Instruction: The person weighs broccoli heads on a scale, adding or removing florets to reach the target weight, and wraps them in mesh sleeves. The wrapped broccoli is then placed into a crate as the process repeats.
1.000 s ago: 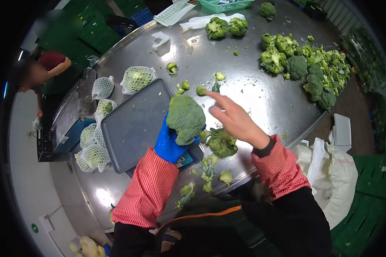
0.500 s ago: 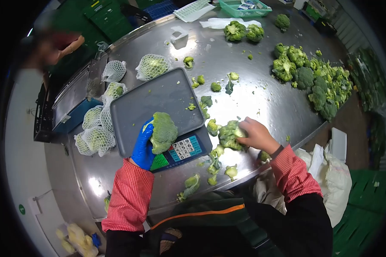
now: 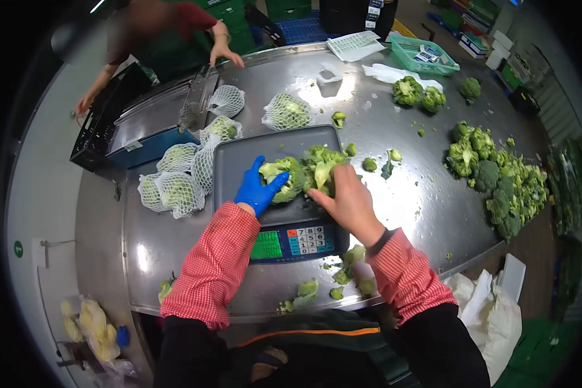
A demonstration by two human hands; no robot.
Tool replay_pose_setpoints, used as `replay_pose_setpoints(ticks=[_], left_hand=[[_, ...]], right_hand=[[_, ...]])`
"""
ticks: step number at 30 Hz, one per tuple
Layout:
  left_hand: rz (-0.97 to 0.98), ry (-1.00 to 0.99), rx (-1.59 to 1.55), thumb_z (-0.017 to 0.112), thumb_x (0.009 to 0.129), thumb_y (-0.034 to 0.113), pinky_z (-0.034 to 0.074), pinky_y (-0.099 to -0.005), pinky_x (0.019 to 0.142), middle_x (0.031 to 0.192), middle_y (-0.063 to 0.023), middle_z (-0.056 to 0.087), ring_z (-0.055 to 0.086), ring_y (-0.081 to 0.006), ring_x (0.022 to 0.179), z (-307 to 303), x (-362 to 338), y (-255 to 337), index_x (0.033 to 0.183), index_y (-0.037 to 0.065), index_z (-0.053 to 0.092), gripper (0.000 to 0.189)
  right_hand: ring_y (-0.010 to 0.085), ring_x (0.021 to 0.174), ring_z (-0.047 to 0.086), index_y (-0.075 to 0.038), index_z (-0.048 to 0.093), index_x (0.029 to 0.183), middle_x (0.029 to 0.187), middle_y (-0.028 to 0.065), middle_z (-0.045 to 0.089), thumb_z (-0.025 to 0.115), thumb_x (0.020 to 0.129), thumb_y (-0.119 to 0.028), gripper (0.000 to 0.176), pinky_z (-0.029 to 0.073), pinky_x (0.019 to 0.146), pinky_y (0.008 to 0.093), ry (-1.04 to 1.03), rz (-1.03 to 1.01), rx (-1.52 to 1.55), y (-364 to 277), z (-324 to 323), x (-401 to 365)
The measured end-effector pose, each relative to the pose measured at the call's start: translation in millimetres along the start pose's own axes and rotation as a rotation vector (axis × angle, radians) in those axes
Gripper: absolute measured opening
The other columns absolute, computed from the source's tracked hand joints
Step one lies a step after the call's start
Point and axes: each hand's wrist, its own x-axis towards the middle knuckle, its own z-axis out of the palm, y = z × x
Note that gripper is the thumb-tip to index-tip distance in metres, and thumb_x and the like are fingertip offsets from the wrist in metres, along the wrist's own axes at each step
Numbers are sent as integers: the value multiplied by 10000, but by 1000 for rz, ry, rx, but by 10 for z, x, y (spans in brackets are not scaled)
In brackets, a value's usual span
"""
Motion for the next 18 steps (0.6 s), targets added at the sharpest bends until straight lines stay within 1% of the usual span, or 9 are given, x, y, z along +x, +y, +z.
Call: replay_pose_setpoints(ticks=[2,5,7,9,10,13,15,16,18], left_hand=[[1,66,161,748,764,360,376,-406,1006,1253,-250,460,479,-360,1168,-101,-126,105,1359,3,361,794],[345,288,135,765,704,431,383,-427,984,1222,-254,461,469,-392,1155,-244,-220,140,1365,9,349,888],[500,209,234,786,663,430,342,-439,1029,1273,-222,465,416,-381,1224,-296,-262,407,1342,31,394,880],[714,120,435,796,643,441,316,-447,1054,1310,-201,458,381,-380,1263,-175,-242,690,1338,43,410,888],[711,49,530,786,605,521,285,-446,1081,1372,-175,421,342,-378,1302,-78,-216,815,1362,78,389,963],[771,-10,680,758,587,584,318,-433,1050,1321,-179,458,393,-366,1264,275,-90,920,1388,112,356,1013],[629,-145,658,748,594,582,367,-434,991,1258,-168,492,465,-349,1184,418,-20,952,1390,124,351,1000],[558,-215,646,742,597,581,391,-434,961,1226,-163,509,501,-340,1145,469,-2,968,1391,131,349,994],[556,-165,688,751,598,550,423,-437,891,1160,-151,526,549,-319,1047,537,-17,1008,1374,126,368,964]], right_hand=[[320,713,596,-25,548,904,876,145,557,694,790,-299,330,476,577,387,-23,-59,17,37,-103,-59],[267,659,591,-48,605,889,808,101,584,656,824,-259,227,471,568,347,18,10,243,247,-214,-53],[243,648,585,-60,634,887,785,85,587,625,843,-224,170,466,578,336,122,81,188,374,-245,52],[265,679,589,-54,635,895,797,104,582,611,851,-248,200,465,605,366,117,111,97,431,-254,184],[276,688,589,-49,627,890,799,109,579,615,845,-268,224,463,616,379,63,100,94,488,-221,234],[305,708,589,-34,597,869,799,126,577,630,825,-321,293,458,642,411,-82,111,114,607,-133,298],[319,712,590,-23,574,847,793,134,582,644,806,-344,331,457,654,422,-165,176,167,548,-159,294],[320,715,593,-18,546,822,789,140,596,667,776,-361,366,461,655,410,-188,259,294,553,-158,316],[239,683,581,-13,562,828,754,106,592,676,786,-312,322,456,628,353,-137,274,290,589,-127,320]])
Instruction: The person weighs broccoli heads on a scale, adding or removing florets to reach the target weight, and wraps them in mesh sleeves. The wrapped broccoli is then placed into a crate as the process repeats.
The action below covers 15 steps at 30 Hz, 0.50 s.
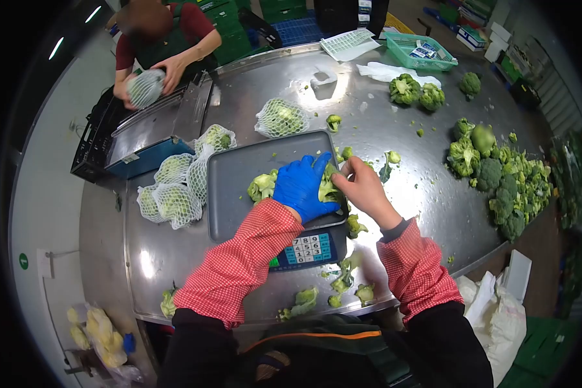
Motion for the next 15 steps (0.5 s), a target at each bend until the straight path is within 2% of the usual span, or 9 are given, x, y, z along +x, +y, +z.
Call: replay_pose_setpoints(ticks=[1,4,7,10,13,15], left_hand=[[-9,15,25,755,599,535,439,-439,856,1127,-145,534,573,-309,998,7,-1,27,1366,123,378,949],[-58,14,53,765,586,522,457,-437,806,1102,-152,535,589,-303,941,4,7,49,1350,114,391,944],[-77,10,68,772,575,525,451,-430,799,1095,-155,535,585,-305,935,-3,7,79,1347,103,392,958],[-100,5,97,755,572,553,449,-442,814,1098,-156,548,586,-310,941,11,4,106,1348,122,398,956],[-110,-23,108,749,564,557,448,-435,799,1103,-149,545,586,-304,935,-27,-9,137,1342,123,406,955],[-103,0,124,743,566,549,444,-437,781,1092,-147,544,586,-302,921,-6,-20,135,1340,124,410,943]], right_hand=[[199,667,575,-11,570,830,737,89,590,681,791,-288,301,453,615,324,26,5,2,27,21,-3],[171,632,562,-3,567,815,723,71,598,691,778,-275,301,454,601,300,142,-101,75,79,102,11],[265,706,620,25,581,807,746,149,621,682,729,-339,385,481,667,359,-52,112,224,156,97,117],[249,676,615,29,574,757,709,141,613,695,703,-340,392,475,638,351,-120,219,169,165,73,155],[272,655,606,18,564,745,683,145,604,697,682,-326,375,472,626,366,-52,207,80,76,48,96],[299,647,600,13,549,740,683,160,600,685,684,-301,346,468,613,380,29,122,37,3,43,16]])
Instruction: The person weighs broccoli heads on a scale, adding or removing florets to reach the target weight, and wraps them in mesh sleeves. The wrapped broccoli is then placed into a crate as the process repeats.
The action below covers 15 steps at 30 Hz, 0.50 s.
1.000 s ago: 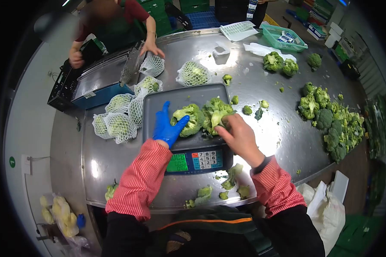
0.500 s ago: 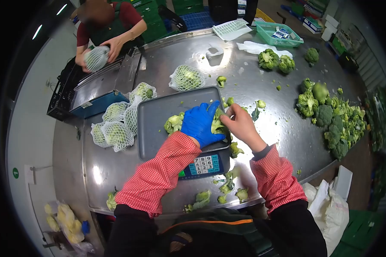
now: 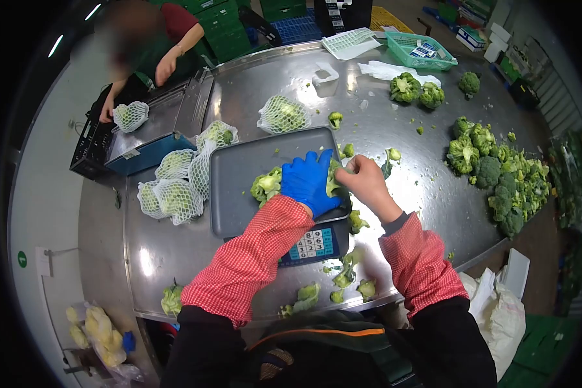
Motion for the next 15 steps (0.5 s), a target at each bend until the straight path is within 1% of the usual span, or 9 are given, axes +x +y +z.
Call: replay_pose_setpoints(ticks=[4,7,10,11,13,14,15], left_hand=[[0,31,17,729,596,496,435,-443,745,1057,-141,544,584,-301,896,41,-15,6,1331,132,420,876],[-27,35,42,723,609,461,430,-442,727,1033,-144,545,584,-308,892,39,-22,58,1313,138,434,827],[-62,2,67,633,746,374,435,-437,758,1042,-110,545,583,-270,891,-32,-35,107,1294,162,450,615],[-74,-8,77,634,746,392,438,-438,762,1037,-112,546,583,-273,899,-33,-25,108,1294,155,450,624],[-91,-30,93,634,745,427,444,-439,771,1028,-116,549,581,-281,916,7,20,96,1294,141,451,646],[-86,-33,82,634,745,445,447,-440,775,1024,-118,550,580,-284,924,51,7,71,1294,134,451,658],[-79,-30,82,635,744,463,450,-441,779,1019,-120,551,580,-288,932,110,63,29,1294,127,451,670]], right_hand=[[356,660,587,5,517,751,704,188,586,665,703,-245,295,462,604,418,133,-127,-70,-175,-7,-198],[368,671,586,2,503,786,711,183,571,658,715,-175,246,466,594,426,252,-257,-152,-246,47,-315],[367,665,584,-4,499,814,720,170,554,664,707,-126,231,476,586,424,284,-360,-217,-298,75,-371],[347,642,579,-11,501,830,731,156,542,672,693,-109,240,481,572,407,282,-395,-218,-343,67,-401],[294,582,532,-33,470,768,682,127,485,671,682,-75,222,440,540,384,320,-685,-95,-709,177,-654],[284,582,536,-36,479,774,700,125,493,672,675,-65,220,439,531,386,308,-802,-59,-958,196,-803],[275,573,526,-33,478,781,702,119,488,676,678,-73,227,433,521,380,300,-791,-14,-990,157,-807]])
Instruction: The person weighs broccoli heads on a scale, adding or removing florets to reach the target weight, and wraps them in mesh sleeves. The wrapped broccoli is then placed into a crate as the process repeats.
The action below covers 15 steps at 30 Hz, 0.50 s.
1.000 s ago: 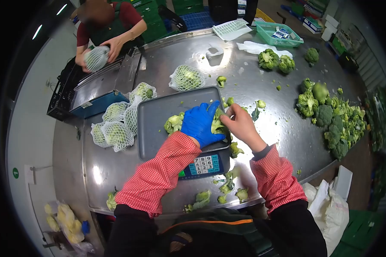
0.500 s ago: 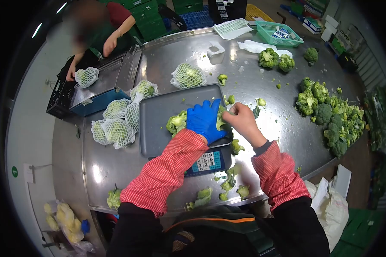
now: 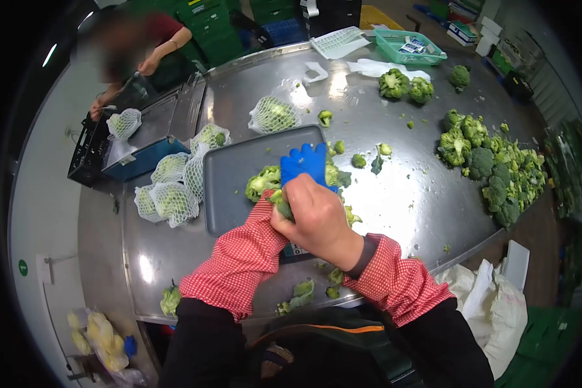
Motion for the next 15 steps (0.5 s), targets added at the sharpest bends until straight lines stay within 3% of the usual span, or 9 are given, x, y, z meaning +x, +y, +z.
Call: replay_pose_setpoints(ticks=[3,4,5,7,9,11,14,15], left_hand=[[32,26,-32,636,743,517,459,-443,792,1005,-126,555,577,-299,957,184,104,-104,1294,105,452,712],[58,32,-52,636,743,535,462,-444,796,1001,-128,556,577,-303,965,114,91,-119,1294,98,452,727],[74,-33,-122,724,628,568,434,-513,863,1100,-188,546,541,-372,1049,-197,-45,-67,1336,76,413,917],[205,158,-206,785,584,504,403,-489,935,1198,-206,526,506,-370,1133,-207,-104,-155,1367,109,397,958],[264,247,-276,804,584,465,375,-470,984,1260,-218,493,466,-391,1173,-291,-134,-213,1350,56,406,955],[289,333,-355,806,602,437,350,-474,1010,1286,-225,478,443,-409,1194,-397,-193,-243,1332,23,421,924],[258,440,-482,787,655,381,332,-495,1013,1274,-225,488,442,-418,1192,-474,-368,-244,1293,4,465,808],[245,456,-512,784,672,341,335,-489,1012,1269,-221,494,449,-414,1186,-482,-428,-243,1273,0,488,751]], right_hand=[[232,550,489,-29,464,792,691,99,461,683,691,-90,248,410,496,344,-36,125,103,290,-269,22],[328,641,519,-27,463,825,741,135,473,670,695,-120,262,435,561,396,-95,198,61,427,-441,-54],[320,625,522,-24,453,819,721,133,475,666,703,-121,262,437,556,382,-77,247,17,610,-573,-164],[309,598,534,-27,475,841,682,126,507,669,719,-152,261,445,565,373,-172,440,-62,985,-860,-372],[312,701,607,-29,544,943,801,149,589,683,748,-303,364,475,623,419,-691,656,-279,1576,-1077,-608],[333,790,607,-44,558,1002,893,162,603,700,746,-385,448,487,674,424,-922,482,-554,2095,-1210,-865],[340,848,594,-54,551,1024,919,168,596,712,739,-399,476,486,704,415,-652,402,-487,2731,-1140,-602],[333,849,590,-39,531,1027,891,170,588,719,742,-321,443,479,715,417,-554,318,-503,2936,-1092,-416]])
